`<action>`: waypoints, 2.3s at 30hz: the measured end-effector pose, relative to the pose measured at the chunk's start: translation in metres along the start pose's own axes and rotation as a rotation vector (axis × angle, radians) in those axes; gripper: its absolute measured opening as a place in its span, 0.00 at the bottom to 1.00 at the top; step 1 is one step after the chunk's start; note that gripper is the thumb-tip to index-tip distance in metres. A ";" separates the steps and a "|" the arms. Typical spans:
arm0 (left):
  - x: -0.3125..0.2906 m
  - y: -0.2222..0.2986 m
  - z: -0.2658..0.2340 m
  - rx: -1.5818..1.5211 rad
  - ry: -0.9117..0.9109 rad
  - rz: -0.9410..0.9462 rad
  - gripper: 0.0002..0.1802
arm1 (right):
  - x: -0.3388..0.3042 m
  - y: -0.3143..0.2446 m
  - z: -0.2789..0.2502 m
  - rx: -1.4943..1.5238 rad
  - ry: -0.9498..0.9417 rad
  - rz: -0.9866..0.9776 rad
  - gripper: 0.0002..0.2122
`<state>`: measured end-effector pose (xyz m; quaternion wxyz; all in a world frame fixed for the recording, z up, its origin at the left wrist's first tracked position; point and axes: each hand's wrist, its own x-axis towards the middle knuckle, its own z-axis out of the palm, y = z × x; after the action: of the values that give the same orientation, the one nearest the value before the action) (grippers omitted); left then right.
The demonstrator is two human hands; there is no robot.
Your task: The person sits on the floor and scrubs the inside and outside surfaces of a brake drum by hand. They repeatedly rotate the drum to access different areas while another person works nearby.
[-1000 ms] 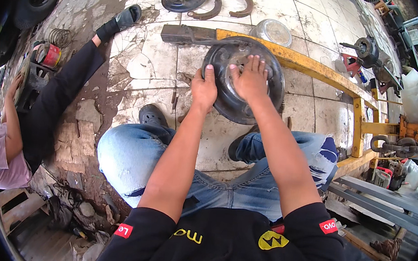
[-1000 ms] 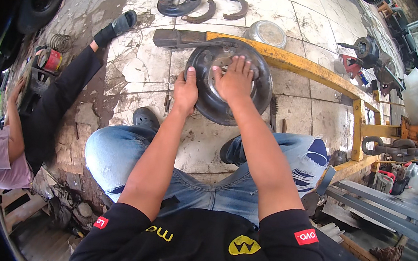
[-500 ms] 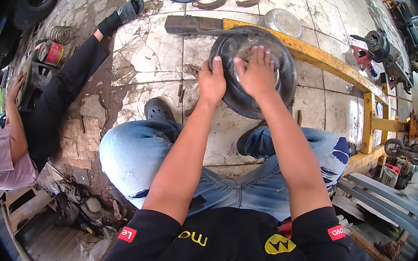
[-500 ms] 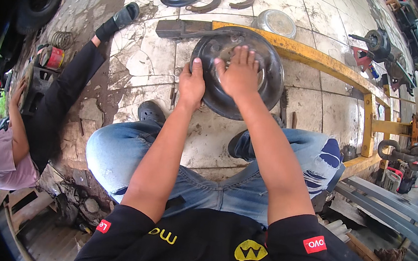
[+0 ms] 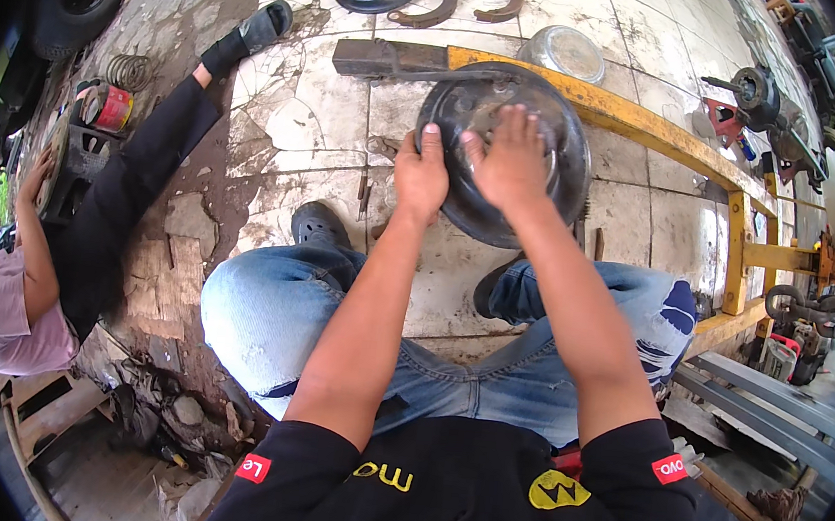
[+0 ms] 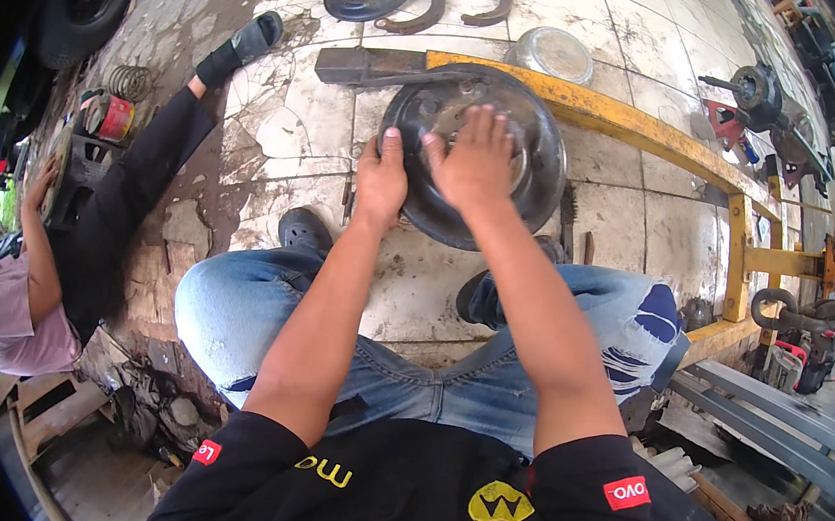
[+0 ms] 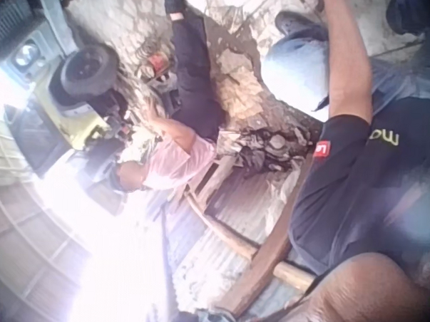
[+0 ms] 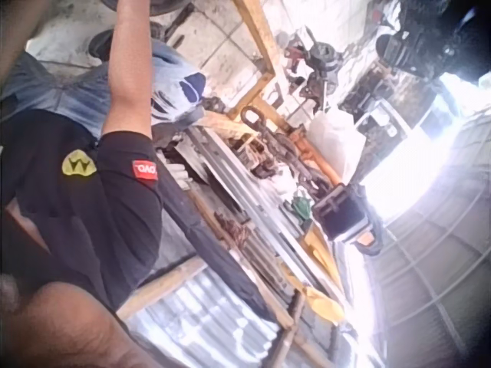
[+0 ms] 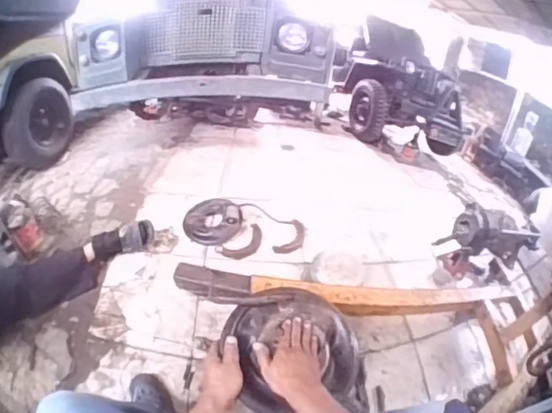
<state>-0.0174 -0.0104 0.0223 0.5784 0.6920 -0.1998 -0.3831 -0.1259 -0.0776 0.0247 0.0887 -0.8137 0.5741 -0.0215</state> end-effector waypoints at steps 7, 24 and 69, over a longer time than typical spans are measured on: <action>-0.001 0.004 0.001 0.026 -0.046 -0.005 0.30 | 0.001 0.012 0.008 0.034 0.028 -0.045 0.37; 0.010 -0.015 0.000 0.050 0.052 0.012 0.30 | -0.012 0.004 0.008 0.053 0.041 -0.173 0.36; 0.021 -0.028 -0.001 -0.184 -0.098 -0.042 0.32 | -0.064 0.072 -0.032 -0.062 -0.262 -0.733 0.27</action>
<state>-0.0088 -0.0177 -0.0109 0.6208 0.6204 -0.1774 -0.4453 -0.2192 -0.0445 0.0484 0.1231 -0.9630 0.2296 0.0697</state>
